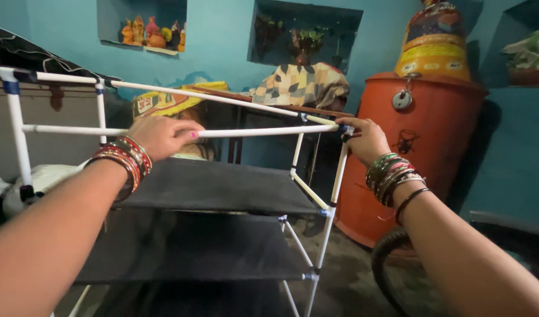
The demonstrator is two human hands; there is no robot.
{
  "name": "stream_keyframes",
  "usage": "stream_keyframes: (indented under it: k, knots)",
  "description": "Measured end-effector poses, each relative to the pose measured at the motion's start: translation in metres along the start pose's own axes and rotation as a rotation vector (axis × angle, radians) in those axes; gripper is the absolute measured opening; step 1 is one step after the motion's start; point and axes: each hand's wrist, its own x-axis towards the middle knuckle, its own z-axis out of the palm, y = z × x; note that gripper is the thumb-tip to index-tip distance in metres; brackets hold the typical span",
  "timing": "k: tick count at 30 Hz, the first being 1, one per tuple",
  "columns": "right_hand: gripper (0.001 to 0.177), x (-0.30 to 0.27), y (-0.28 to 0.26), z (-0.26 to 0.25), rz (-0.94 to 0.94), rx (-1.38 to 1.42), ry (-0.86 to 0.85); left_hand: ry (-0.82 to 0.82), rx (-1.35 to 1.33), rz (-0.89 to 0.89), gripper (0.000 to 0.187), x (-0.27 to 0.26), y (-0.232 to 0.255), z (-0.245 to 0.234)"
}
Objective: The person assembles a multi-tier fabric storage rack, fitting black fabric shelves onto a white plastic tube frame, attaching side poles and connectors, and pressing shelves into place until the finished four-tier rack stands upright on the floor.
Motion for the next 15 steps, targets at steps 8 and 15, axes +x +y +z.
stream_keyframes:
  k: [8,15]
  knots:
    - [0.056,-0.001,-0.006,-0.008,0.077,-0.054,-0.051,-0.084,0.072,-0.055,0.032,0.032,-0.019,0.009]
    - [0.062,0.004,-0.003,-0.008,0.089,-0.109,-0.110,-0.051,-0.135,0.110,0.035,0.062,-0.037,0.013]
